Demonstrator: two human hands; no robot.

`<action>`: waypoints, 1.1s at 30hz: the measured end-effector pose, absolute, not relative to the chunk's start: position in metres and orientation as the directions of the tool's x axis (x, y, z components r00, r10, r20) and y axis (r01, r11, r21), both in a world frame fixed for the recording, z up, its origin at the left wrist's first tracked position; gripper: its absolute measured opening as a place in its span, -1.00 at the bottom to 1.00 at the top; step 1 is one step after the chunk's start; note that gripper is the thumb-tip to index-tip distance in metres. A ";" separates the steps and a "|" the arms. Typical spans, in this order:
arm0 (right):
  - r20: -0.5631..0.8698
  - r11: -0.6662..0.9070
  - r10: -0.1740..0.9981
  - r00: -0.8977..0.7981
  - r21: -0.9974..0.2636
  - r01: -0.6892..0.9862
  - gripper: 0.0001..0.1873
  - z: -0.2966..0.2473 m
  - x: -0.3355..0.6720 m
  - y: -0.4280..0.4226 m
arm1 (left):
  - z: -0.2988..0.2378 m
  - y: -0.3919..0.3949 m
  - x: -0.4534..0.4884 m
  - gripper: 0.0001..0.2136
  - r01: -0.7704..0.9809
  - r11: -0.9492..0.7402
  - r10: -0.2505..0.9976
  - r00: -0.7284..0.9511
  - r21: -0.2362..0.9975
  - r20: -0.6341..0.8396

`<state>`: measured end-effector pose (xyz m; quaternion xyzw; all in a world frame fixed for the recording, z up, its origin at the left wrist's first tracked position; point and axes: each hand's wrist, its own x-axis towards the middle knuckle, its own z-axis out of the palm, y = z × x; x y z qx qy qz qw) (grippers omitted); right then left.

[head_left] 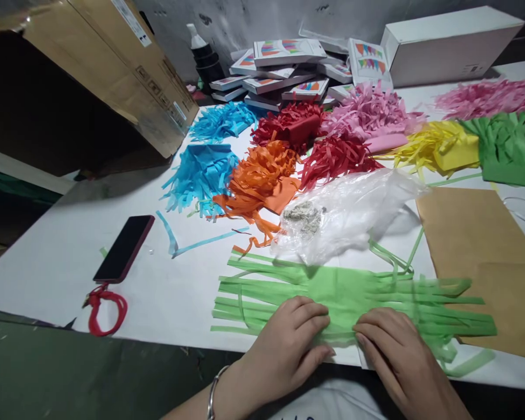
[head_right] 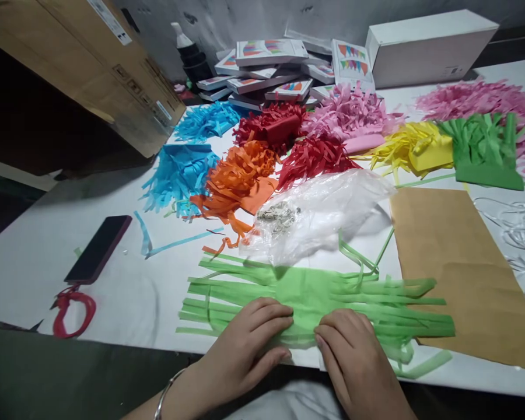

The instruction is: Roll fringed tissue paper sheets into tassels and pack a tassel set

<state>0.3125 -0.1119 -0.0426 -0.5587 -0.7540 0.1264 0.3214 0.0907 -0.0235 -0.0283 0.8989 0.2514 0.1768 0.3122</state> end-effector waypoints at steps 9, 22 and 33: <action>0.458 0.436 0.851 -0.257 -0.342 0.833 -0.74 -0.041 0.314 -0.103 | -0.028 -0.017 0.100 -0.70 0.364 -0.715 0.546 0.824 0.597 0.151; 0.293 0.278 0.944 -0.153 -0.456 0.845 -0.84 -0.044 0.320 -0.097 | -0.031 -0.004 0.100 -0.75 0.427 -0.593 0.646 0.758 0.683 0.086; 0.216 0.195 0.969 -0.123 -0.355 0.914 -0.69 -0.045 0.321 -0.077 | -0.030 0.015 0.112 -0.85 0.600 -0.529 0.721 0.691 0.600 -0.056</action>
